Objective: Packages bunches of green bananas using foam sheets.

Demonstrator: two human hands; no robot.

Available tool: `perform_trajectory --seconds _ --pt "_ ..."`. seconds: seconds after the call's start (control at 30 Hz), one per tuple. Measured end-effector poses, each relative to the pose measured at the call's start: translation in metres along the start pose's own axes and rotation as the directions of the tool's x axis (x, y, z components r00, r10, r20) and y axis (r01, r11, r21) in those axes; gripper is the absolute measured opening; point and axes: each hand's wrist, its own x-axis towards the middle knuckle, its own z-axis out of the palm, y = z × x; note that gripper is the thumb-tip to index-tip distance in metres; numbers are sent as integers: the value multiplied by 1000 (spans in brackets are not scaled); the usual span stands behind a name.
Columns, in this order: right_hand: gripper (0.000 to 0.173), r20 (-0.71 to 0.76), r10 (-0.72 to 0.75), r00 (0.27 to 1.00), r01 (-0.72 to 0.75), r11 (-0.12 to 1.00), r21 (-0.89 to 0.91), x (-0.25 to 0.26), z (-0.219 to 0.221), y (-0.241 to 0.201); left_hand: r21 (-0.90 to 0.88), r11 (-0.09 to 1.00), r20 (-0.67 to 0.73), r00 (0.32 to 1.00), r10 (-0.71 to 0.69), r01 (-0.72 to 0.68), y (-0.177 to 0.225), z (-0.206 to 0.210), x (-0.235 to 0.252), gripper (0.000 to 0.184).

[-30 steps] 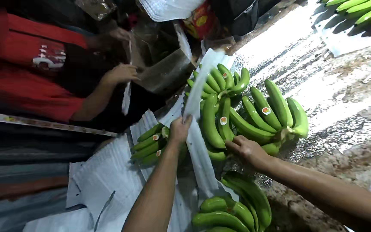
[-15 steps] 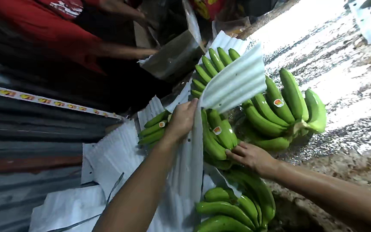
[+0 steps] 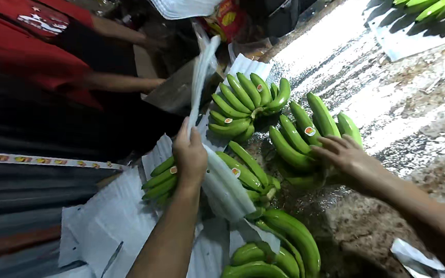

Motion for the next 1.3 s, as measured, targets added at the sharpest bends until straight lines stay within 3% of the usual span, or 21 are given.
perform_trajectory --seconds 0.07,0.13,0.2,0.3,0.43,0.53,0.63,0.7,0.73,0.8,0.83,0.9,0.93,1.0,1.03,1.07,1.13,1.17,1.2,1.27,1.3 --pt "48 8 -75 997 75 996 38 -5 -6 31 -5 988 73 985 157 -157 19 4 1 46" --pt "27 -80 -185 979 192 977 87 -3 3 39 -6 985 200 965 170 -172 47 15 6 44" --pt "23 -99 -296 950 306 946 107 -3 11 40 72 991 393 917 76 -113 79 32 11 37" --pt "25 -180 -400 899 416 908 57 -31 33 46 190 979 638 767 -71 -68 104 76 26 43" --pt "24 -265 -460 847 464 884 -52 -80 61 66 37 996 788 610 -82 87 82 130 32 52" --pt "20 -274 -427 861 454 890 37 -88 59 73 -354 890 830 536 157 287 69 142 17 37" --pt "41 -417 -95 904 258 898 356 -83 33 82 -493 765 848 423 318 414 81 146 18 33" --pt "40 -503 257 825 127 784 608 -51 7 98 -480 764 861 397 317 432 87 153 21 34" --pt "53 -464 416 782 84 668 740 -28 -6 107 -472 771 869 375 323 429 91 156 20 34" --pt "96 -254 548 797 29 385 922 13 -26 128 -479 767 873 322 366 427 97 166 21 32" --pt "105 -158 532 832 19 256 966 29 -34 133 -485 753 873 296 388 444 99 169 22 33" --pt "90 -38 477 878 12 59 998 47 -40 135 -499 707 867 295 402 502 96 171 22 35" --pt "63 -8 470 883 9 1 1000 51 -41 132 -500 687 866 305 397 527 94 169 21 36" --pt "28 14 479 878 -46 55 997 48 -46 126 -486 692 872 340 351 533 91 160 20 38" --pt "23 -13 451 892 -72 172 982 40 -50 126 -452 730 890 316 329 512 88 153 21 43" --pt "18 -56 410 910 -88 323 942 28 -55 127 -392 786 919 237 314 479 83 145 22 56" --pt "9 -98 342 935 -141 609 781 0 -73 117 -248 870 958 -26 286 426 72 126 27 86" --pt "9 -69 413 908 -263 689 675 -8 -85 94 -179 903 972 -72 224 390 70 114 24 89" --pt "15 -70 451 890 -335 750 570 -18 -86 81 -113 927 987 -69 146 357 70 101 17 88" --pt "16 -139 361 922 -291 885 363 -43 -61 106 -10 943 999 -33 23 332 69 80 0 81" --pt "20 2 376 927 -365 899 241 -50 -61 115 36 948 999 1 -38 317 74 71 -11 76"
